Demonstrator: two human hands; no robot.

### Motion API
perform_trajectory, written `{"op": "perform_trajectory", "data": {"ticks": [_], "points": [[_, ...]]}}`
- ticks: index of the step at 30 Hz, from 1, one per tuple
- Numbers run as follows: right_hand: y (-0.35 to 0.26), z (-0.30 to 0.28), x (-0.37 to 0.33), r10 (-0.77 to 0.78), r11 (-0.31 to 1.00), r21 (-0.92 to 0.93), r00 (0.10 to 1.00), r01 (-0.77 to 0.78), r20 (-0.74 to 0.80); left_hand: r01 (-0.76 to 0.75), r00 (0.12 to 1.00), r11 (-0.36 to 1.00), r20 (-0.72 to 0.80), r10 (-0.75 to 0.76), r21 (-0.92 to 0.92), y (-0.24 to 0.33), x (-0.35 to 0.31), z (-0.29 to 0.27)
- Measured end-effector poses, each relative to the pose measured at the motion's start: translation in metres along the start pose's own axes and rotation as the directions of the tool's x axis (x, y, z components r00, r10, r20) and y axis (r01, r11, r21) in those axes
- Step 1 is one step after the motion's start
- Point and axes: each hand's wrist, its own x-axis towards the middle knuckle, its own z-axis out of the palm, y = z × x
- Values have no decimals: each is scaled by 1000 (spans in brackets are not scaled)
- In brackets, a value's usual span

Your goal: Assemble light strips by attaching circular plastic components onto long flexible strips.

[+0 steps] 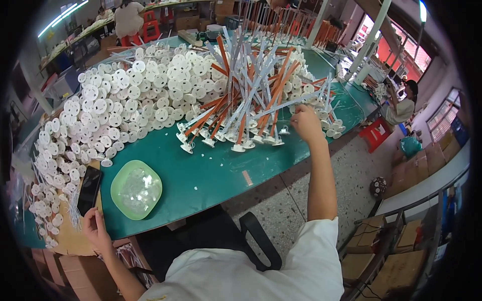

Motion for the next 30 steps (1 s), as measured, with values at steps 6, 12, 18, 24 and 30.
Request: {"op": "perform_trajectory", "data": {"ticks": [6, 12, 18, 24, 30], "points": [[-48, -61, -43, 196, 963, 270, 736, -18, -648, 16, 1000, 1000, -13, -16, -16, -4, -1, -2], [-244, -78, -121, 120, 202, 979, 993, -13, -12, 186, 941, 917, 331, -63, -353, 115, -52, 40], [-346, -64, -143, -297, -205, 970, 953, -131, 66, 499, 703, 687, 710, 35, -528, 134, -89, 57], [-364, -79, -134, -169, 208, 804, 830, 557, -531, 580, 807, 383, 570, -152, -719, 131, -102, 39], [-363, -71, -157, -285, 220, 571, 612, 791, -738, 671, 738, 304, 649, -187, -676, 137, -124, 48]]}}
